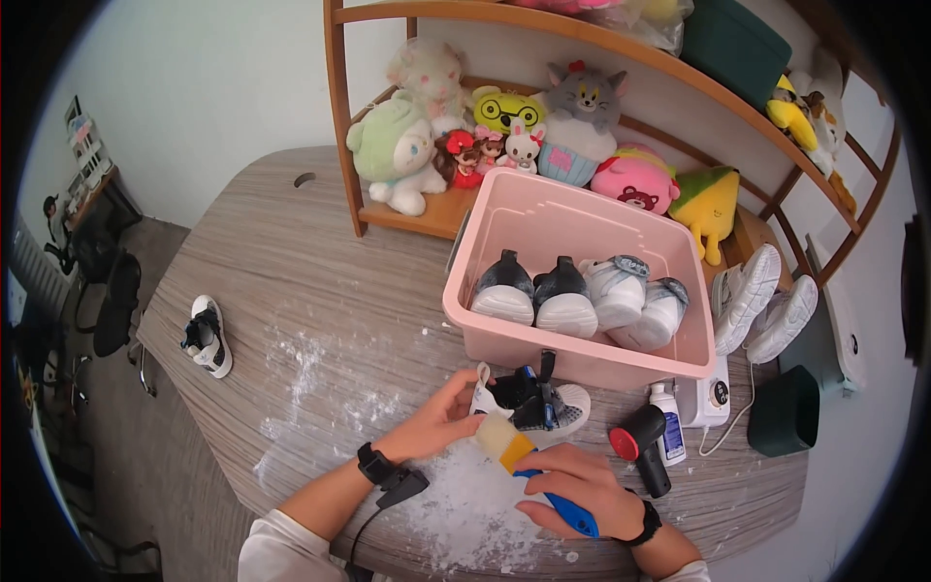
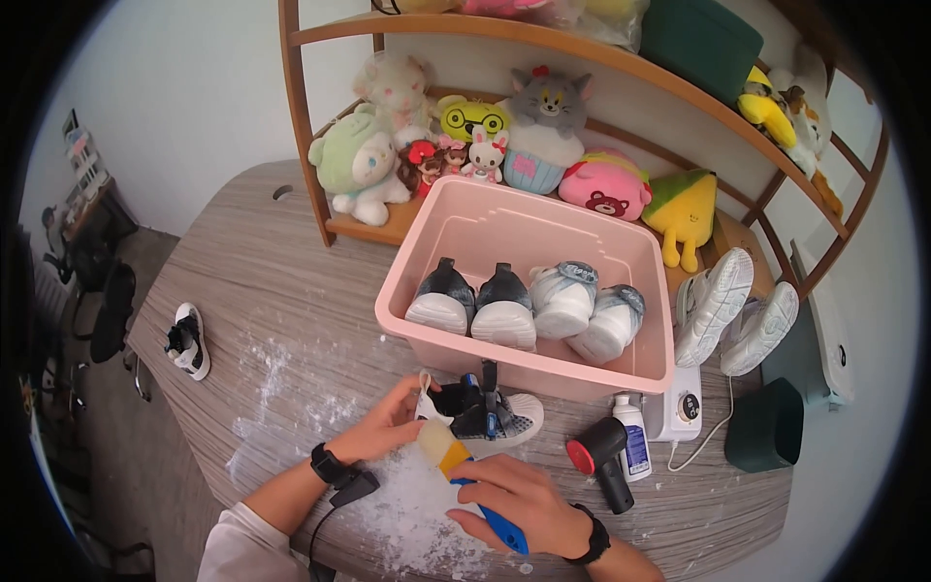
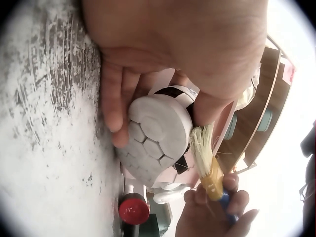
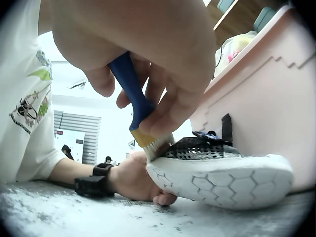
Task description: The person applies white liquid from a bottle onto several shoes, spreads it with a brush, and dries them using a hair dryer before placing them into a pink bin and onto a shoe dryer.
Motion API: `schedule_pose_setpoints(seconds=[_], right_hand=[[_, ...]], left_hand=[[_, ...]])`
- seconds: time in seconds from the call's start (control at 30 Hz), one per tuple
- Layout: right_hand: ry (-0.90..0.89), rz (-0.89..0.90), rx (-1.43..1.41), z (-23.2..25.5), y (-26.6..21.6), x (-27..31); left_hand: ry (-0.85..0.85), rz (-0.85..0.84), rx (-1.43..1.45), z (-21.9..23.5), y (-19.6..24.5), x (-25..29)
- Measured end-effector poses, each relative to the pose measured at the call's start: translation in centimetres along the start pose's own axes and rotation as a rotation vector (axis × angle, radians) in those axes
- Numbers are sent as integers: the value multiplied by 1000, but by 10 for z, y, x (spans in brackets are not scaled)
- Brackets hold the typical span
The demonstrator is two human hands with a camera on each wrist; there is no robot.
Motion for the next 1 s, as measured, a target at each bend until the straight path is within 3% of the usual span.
schedule_pose_setpoints(seconds=[0.17,0.23,0.4,0.67,0.8,0.87,1.0], right_hand=[[24,37,198,0,7,0],[41,40,200,2,8,0],[70,21,201,7,7,0],[152,-154,119,11,11,6],[153,-123,168,7,12,7],[135,-20,210,2,16,6],[-35,-80,246,-12,28,11]], left_hand=[[45,17,21,-3,10,0],[50,91,6,-3,12,0],[49,61,51,-6,10,-2],[16,75,88,-6,12,-2],[42,52,59,-6,9,-1],[54,40,40,-5,9,-1],[22,45,38,-6,13,-2]])
Point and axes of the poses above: each hand's wrist, its own x-axis away from the middle knuckle, its own z-axis out of the back of the hand, y = z × x, the point moved 2 cm from there along -x, towards the middle knuckle, and after that the axes turned 2 degrees about y, right-handed, at the moved point
